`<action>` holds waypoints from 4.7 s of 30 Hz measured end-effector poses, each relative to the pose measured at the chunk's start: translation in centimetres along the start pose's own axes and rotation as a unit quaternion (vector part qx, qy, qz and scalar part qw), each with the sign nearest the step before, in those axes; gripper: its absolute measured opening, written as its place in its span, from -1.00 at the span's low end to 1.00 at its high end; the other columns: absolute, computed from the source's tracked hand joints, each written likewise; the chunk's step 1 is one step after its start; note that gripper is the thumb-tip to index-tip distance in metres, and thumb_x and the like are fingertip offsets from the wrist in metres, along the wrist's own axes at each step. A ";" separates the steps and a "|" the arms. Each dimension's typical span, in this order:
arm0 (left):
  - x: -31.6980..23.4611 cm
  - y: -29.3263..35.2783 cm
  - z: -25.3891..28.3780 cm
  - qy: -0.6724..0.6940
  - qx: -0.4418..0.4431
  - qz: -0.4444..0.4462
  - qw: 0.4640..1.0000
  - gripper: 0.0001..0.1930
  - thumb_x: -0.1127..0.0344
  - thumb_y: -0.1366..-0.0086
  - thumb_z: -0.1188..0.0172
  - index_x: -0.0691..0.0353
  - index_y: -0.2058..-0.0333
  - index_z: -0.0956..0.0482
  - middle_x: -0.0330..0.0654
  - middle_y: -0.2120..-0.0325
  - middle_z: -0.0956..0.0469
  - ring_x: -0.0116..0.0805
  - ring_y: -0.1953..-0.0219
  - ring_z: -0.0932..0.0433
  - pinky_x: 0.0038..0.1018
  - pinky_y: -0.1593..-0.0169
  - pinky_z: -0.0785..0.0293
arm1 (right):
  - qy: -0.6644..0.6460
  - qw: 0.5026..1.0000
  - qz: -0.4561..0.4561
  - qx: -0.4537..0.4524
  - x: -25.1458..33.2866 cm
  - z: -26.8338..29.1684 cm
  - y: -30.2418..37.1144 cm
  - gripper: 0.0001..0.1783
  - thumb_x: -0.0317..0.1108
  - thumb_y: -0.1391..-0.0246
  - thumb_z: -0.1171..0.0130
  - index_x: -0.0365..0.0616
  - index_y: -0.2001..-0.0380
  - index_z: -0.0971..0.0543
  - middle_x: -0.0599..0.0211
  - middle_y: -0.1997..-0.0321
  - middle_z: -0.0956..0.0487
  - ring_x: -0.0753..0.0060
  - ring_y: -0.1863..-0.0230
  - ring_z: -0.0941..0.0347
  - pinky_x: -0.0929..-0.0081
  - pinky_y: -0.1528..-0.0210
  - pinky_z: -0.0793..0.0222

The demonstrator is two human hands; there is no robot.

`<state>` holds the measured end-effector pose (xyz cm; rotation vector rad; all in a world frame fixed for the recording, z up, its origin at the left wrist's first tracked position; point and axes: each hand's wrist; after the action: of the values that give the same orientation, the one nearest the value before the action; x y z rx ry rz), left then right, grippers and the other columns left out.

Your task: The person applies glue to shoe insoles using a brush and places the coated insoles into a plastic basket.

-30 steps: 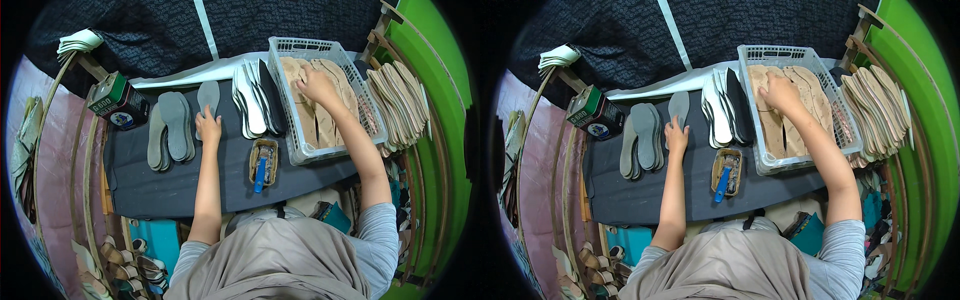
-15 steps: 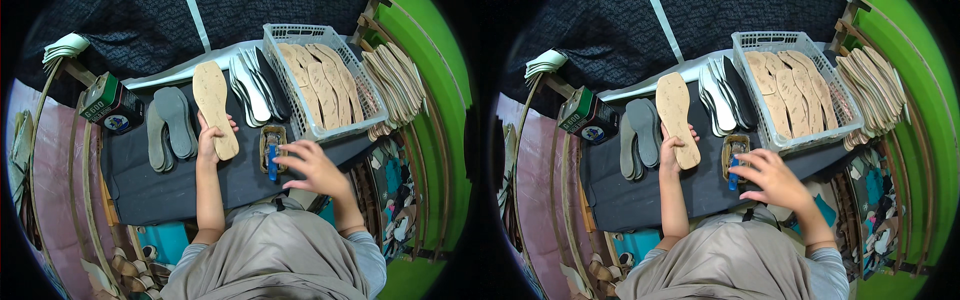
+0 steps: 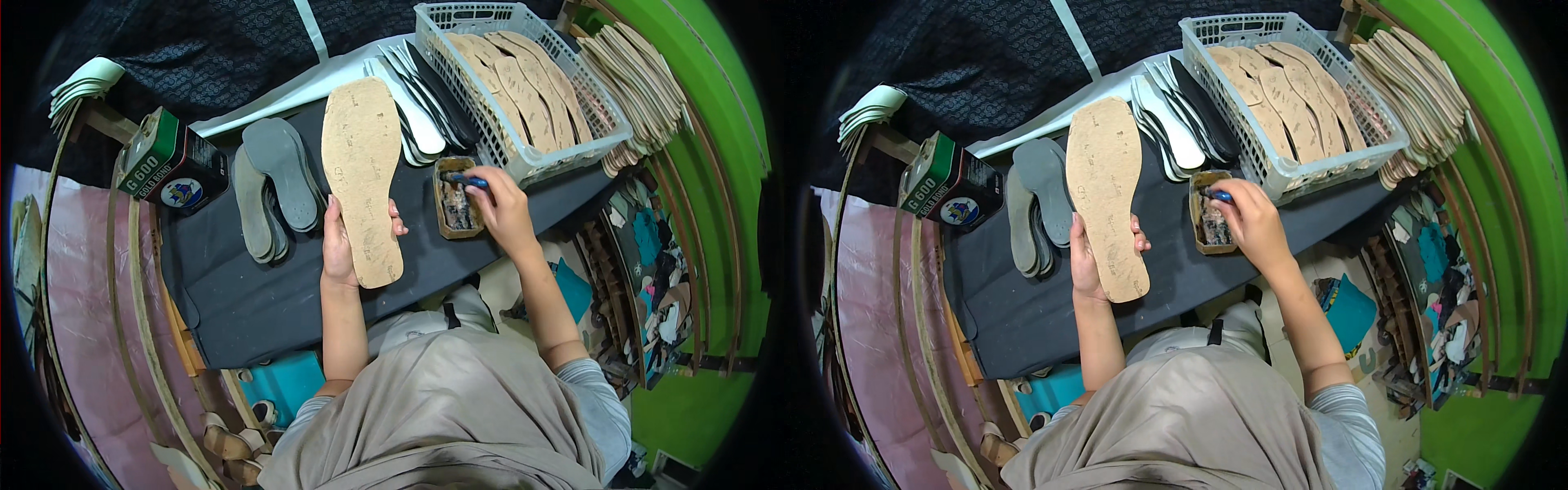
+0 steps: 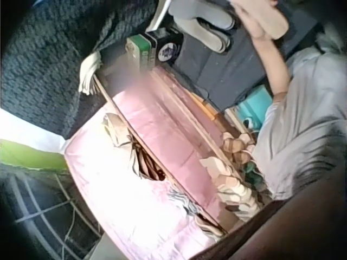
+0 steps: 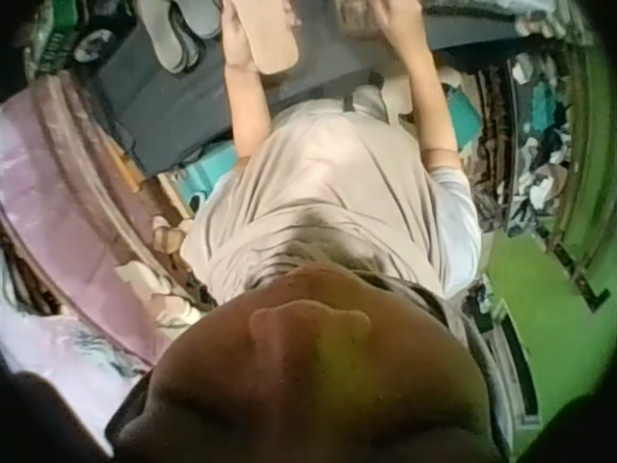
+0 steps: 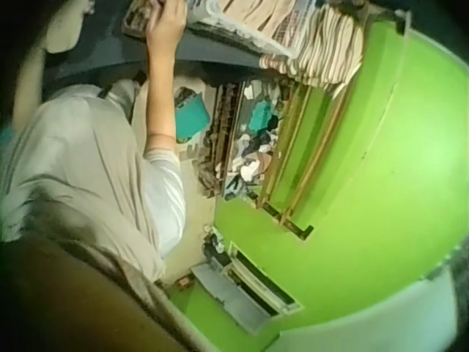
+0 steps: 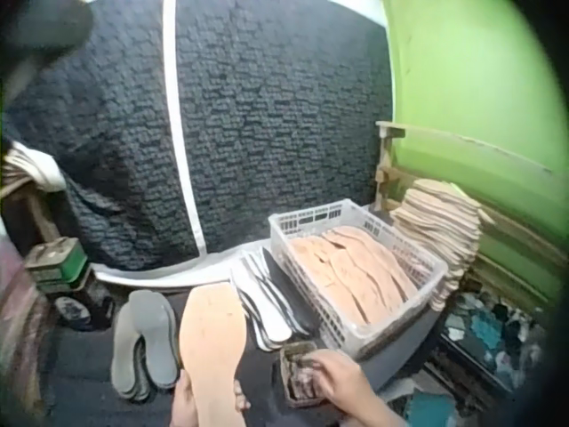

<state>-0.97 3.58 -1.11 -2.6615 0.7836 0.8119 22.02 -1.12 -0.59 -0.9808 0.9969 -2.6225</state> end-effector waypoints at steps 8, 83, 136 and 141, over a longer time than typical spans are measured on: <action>-0.7 1.7 -0.7 -0.033 -0.019 -0.021 0.999 -0.41 -0.06 -0.34 0.49 0.24 -0.12 -0.21 0.09 0.13 -0.40 -0.12 0.45 -0.47 -0.26 0.36 -0.44 | -0.047 0.993 -0.101 -0.028 1.7 -0.3 0.3 -0.85 -0.41 -0.06 -0.16 -0.23 0.31 -0.49 0.18 0.44 -0.54 0.25 0.48 -0.50 0.46 0.42 -0.40; 1.5 3.0 -4.1 -0.104 -0.154 0.066 0.980 -0.27 -0.28 -0.32 0.51 0.29 0.01 -0.31 -0.11 0.37 -0.47 -0.31 0.42 -0.49 -0.40 0.30 -0.44 | -0.046 0.935 0.349 0.047 12.7 3.8 -1.8 -0.58 -0.06 -0.11 -0.05 -0.28 0.26 -0.40 -0.02 0.28 -0.57 0.14 0.39 -0.58 0.33 0.35 -0.53; 1.4 2.2 -2.5 0.037 -0.036 -0.169 0.984 -0.37 -0.17 -0.34 0.48 0.22 -0.10 -0.23 0.00 0.18 -0.41 -0.22 0.24 -0.46 -0.24 0.16 -0.46 | -0.187 0.920 0.342 0.052 11.4 1.9 0.5 -0.65 -0.20 0.09 -0.29 -0.27 0.37 -0.50 0.13 0.35 -0.58 0.41 0.60 -0.47 0.54 0.61 -0.40; 0.8 2.3 -2.2 0.049 -0.029 -0.201 0.978 -0.38 -0.17 -0.34 0.46 0.19 -0.13 -0.20 0.00 0.14 -0.39 -0.21 0.20 -0.43 -0.23 0.13 -0.45 | -0.151 0.941 0.303 0.002 10.7 2.2 0.1 -0.63 -0.21 0.07 -0.27 -0.25 0.29 -0.46 0.13 0.32 -0.59 0.34 0.58 -0.49 0.51 0.57 -0.42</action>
<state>-0.67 0.53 0.07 -2.7891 0.2233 0.6079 15.15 -6.26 6.17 -0.8640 1.0126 -1.9058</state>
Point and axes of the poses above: each hand's wrist, its own y-axis away from the middle knuckle, its own z-axis out of the back of the hand, x = y × z
